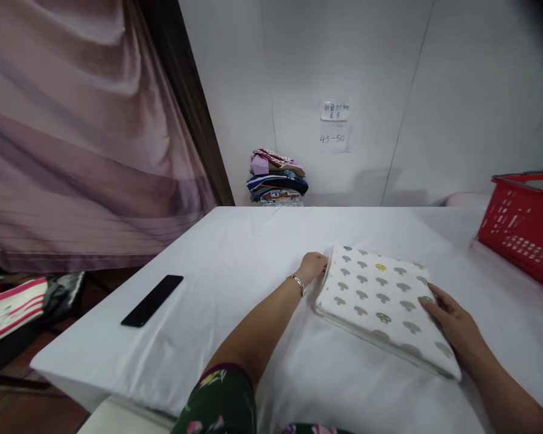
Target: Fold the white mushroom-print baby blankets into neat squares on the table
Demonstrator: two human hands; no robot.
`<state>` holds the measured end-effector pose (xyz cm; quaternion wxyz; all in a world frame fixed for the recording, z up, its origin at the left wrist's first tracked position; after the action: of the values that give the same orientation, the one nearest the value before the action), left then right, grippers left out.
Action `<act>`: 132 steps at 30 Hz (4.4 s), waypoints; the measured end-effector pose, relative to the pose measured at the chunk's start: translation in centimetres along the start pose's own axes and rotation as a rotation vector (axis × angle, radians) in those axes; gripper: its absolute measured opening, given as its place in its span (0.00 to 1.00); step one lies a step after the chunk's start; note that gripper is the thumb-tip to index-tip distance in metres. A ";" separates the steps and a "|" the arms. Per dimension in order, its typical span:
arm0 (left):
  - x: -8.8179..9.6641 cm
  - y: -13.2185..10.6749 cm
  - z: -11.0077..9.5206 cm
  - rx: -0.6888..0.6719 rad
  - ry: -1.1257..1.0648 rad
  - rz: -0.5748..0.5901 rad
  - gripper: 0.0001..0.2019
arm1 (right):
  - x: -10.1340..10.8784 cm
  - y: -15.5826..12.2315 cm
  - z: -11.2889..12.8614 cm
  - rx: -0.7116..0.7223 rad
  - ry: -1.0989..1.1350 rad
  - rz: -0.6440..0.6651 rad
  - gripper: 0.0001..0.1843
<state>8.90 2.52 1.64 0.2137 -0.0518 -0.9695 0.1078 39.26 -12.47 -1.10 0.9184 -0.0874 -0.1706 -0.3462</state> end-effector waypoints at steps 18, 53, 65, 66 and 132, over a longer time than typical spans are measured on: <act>0.4 -3.0 -1.1 -0.129 0.293 -0.136 0.09 | 0.2 -0.3 0.5 0.061 -0.044 -0.039 0.36; 0.6 -2.6 -0.2 -0.058 0.283 -0.145 0.09 | 0.0 -0.8 0.9 0.044 -0.040 -0.024 0.36; 0.6 -2.7 0.2 -0.077 0.174 -0.187 0.12 | -3.8 -11.0 9.1 1.063 -0.479 0.240 0.28; 0.6 -2.6 0.3 -0.076 0.165 -0.191 0.12 | -4.6 -11.8 9.6 1.113 -0.512 0.260 0.28; -0.5 3.7 -1.6 -0.218 0.134 -0.124 0.13 | -17.5 -0.6 11.4 1.047 -0.694 0.424 0.27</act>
<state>10.20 6.31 1.99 0.2773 -0.0217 -0.9604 -0.0152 23.75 0.88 2.92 0.7796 0.2324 -0.5813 0.0187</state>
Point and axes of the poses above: each hand's wrist, its own y-axis towards the middle knuckle, its own x-axis out of the back of the hand, z = x × y, the point moved 6 cm from there along y, towards the middle knuckle, and after that the axes turned 7 degrees about -z, right-handed, at the moved point
